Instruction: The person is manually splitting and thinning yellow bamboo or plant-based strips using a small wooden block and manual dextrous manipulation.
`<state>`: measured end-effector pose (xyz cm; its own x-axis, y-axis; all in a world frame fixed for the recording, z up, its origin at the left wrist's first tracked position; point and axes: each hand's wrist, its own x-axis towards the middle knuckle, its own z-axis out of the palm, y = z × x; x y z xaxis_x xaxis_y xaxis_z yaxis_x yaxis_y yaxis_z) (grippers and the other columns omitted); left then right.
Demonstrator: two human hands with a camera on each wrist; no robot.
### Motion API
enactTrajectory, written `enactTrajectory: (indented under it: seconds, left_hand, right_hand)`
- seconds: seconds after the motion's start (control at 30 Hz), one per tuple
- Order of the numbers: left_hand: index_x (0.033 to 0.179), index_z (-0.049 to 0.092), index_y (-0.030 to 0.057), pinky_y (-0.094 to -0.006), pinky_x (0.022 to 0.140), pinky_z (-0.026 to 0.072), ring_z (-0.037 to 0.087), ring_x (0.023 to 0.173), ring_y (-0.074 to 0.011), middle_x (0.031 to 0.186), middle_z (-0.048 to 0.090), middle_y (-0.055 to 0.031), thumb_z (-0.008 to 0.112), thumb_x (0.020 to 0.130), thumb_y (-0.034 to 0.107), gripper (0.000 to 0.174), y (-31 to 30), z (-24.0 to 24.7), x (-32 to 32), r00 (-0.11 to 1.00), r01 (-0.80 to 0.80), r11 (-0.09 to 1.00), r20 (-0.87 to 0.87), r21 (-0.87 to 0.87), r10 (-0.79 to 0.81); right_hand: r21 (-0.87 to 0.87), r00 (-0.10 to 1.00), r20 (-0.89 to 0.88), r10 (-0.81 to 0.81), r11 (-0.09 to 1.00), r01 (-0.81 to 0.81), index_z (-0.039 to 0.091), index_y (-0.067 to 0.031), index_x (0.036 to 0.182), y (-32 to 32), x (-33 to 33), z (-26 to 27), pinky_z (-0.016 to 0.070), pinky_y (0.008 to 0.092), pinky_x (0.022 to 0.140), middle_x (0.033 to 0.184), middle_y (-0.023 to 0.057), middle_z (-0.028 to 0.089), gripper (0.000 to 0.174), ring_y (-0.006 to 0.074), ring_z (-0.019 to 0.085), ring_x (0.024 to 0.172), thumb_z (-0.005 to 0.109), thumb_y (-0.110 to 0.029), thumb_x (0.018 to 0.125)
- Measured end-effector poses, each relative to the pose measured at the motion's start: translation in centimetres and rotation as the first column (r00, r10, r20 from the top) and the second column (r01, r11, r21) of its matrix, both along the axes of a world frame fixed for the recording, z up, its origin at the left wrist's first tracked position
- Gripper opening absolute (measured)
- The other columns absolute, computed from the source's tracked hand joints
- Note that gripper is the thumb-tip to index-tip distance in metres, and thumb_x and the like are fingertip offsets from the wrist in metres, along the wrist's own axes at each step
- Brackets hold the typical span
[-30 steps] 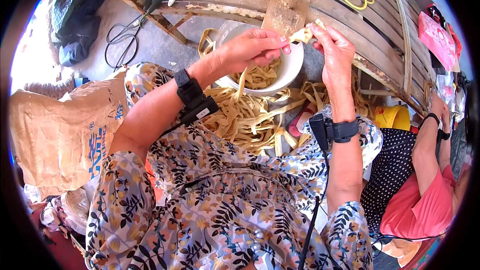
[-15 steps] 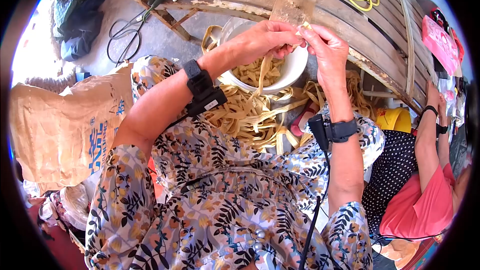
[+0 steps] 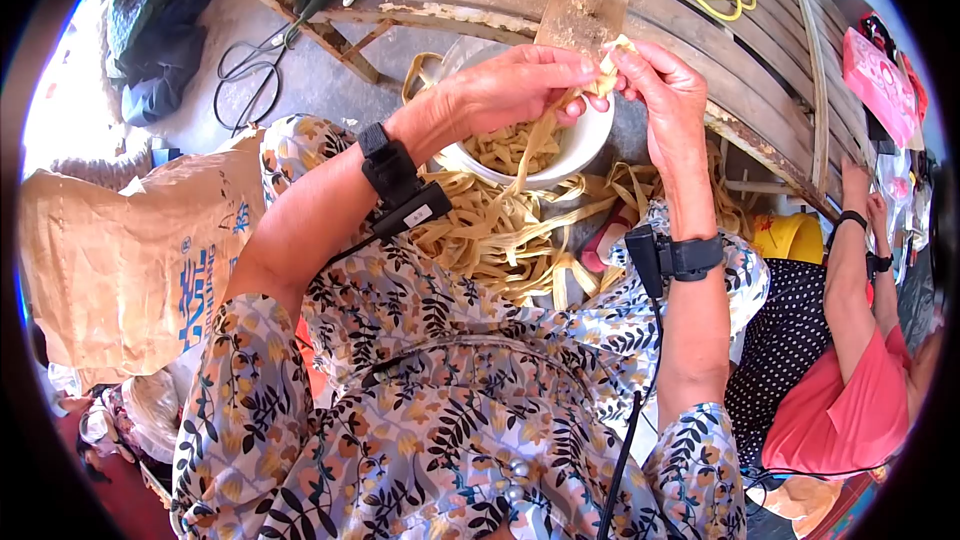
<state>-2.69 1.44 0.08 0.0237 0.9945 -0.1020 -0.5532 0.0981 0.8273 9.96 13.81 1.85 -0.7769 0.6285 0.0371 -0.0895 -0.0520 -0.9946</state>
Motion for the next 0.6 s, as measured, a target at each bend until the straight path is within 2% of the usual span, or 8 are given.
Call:
enactTrajectory:
  seconds: [0.1, 0.13, 0.2, 0.3, 0.4, 0.5, 0.6]
  left_hand:
    - [0.103, 0.058, 0.0042, -0.0186, 0.061, 0.0399, 0.048, 0.067, -0.0051, 0.088, 0.06, -0.0037, 0.052, 0.087, 0.023, 0.025, 0.3, -0.4, 0.0, 0.989, -0.015, 0.999, -0.145, -0.031, 0.011]
    - [0.103, 0.058, 0.0047, -0.0182, 0.061, 0.0401, 0.048, 0.066, -0.0047, 0.088, 0.06, -0.0035, 0.053, 0.087, 0.022, 0.024, 0.4, -0.3, 0.1, 0.954, -0.064, 0.998, -0.295, -0.025, 0.054]
    - [0.102, 0.059, 0.0057, -0.0174, 0.059, 0.0406, 0.049, 0.064, -0.004, 0.09, 0.061, -0.0031, 0.055, 0.086, 0.022, 0.023, 0.4, -0.1, 0.4, 0.813, -0.156, 0.988, -0.567, 0.009, 0.133]
    - [0.099, 0.059, 0.0056, -0.0178, 0.059, 0.0419, 0.05, 0.064, -0.0036, 0.088, 0.062, -0.0016, 0.054, 0.086, 0.023, 0.022, 0.5, -0.2, 1.0, 0.875, -0.204, 0.977, -0.437, 0.056, 0.207]
    - [0.098, 0.058, 0.0054, -0.0173, 0.061, 0.0433, 0.05, 0.064, -0.0038, 0.088, 0.061, -0.0015, 0.053, 0.087, 0.022, 0.021, 0.2, 1.0, 1.0, 0.971, -0.177, 0.983, -0.172, -0.052, 0.165]
    - [0.097, 0.058, 0.0048, -0.0182, 0.065, 0.045, 0.053, 0.066, -0.005, 0.089, 0.061, -0.0027, 0.052, 0.088, 0.021, 0.02, 0.6, 0.1, 0.3, 0.978, -0.163, 0.987, -0.135, 0.006, 0.162]
    - [0.098, 0.057, 0.0037, -0.0194, 0.067, 0.0458, 0.055, 0.07, -0.0062, 0.09, 0.061, -0.004, 0.051, 0.088, 0.02, 0.02, 0.8, -0.3, 0.8, 0.968, -0.249, 0.968, -0.029, 0.005, 0.25]
  right_hand:
    - [0.012, 1.0, -0.017, -0.003, 1.0, 0.003, 0.065, 0.0018, 0.086, -0.2, 0.1, 0.0, 0.0365, 0.019, 0.051, 0.067, 0.0014, 0.057, 0.014, 0.0054, 0.046, 0.056, 0.065, -0.007, 0.076]
    - [0.011, 1.0, -0.024, -0.003, 1.0, 0.003, 0.065, 0.002, 0.087, -0.3, 0.1, 0.0, 0.0365, 0.0189, 0.051, 0.067, 0.0014, 0.058, 0.014, 0.0054, 0.046, 0.056, 0.065, -0.007, 0.076]
    - [-0.047, 0.999, -0.024, -0.029, 0.998, 0.028, 0.065, 0.0022, 0.087, -0.3, 0.0, -0.4, 0.0366, 0.0191, 0.051, 0.067, 0.0017, 0.058, 0.014, 0.0054, 0.046, 0.056, 0.065, -0.006, 0.076]
    - [-0.058, 0.999, -0.035, -0.015, 0.998, 0.013, 0.065, 0.0026, 0.087, -0.1, -0.4, 0.1, 0.037, 0.0191, 0.051, 0.068, 0.0022, 0.058, 0.014, 0.0056, 0.046, 0.055, 0.065, -0.006, 0.076]
    - [-0.051, 0.998, -0.051, -0.035, 0.998, 0.032, 0.064, 0.0031, 0.087, -0.5, -0.8, 0.0, 0.0376, 0.019, 0.05, 0.068, 0.003, 0.059, 0.014, 0.0059, 0.047, 0.054, 0.064, -0.007, 0.076]
    - [-0.066, 0.997, -0.066, -0.04, 0.997, 0.036, 0.064, 0.0034, 0.088, -0.7, -1.1, -0.3, 0.0382, 0.0189, 0.048, 0.067, 0.0035, 0.058, 0.015, 0.0065, 0.047, 0.053, 0.064, -0.007, 0.077]
    - [-0.153, 0.994, -0.099, -0.055, 0.987, 0.04, 0.063, 0.0036, 0.088, -0.7, -1.3, 0.1, 0.0389, 0.0186, 0.05, 0.067, 0.0033, 0.057, 0.015, 0.0067, 0.047, 0.054, 0.063, -0.007, 0.078]
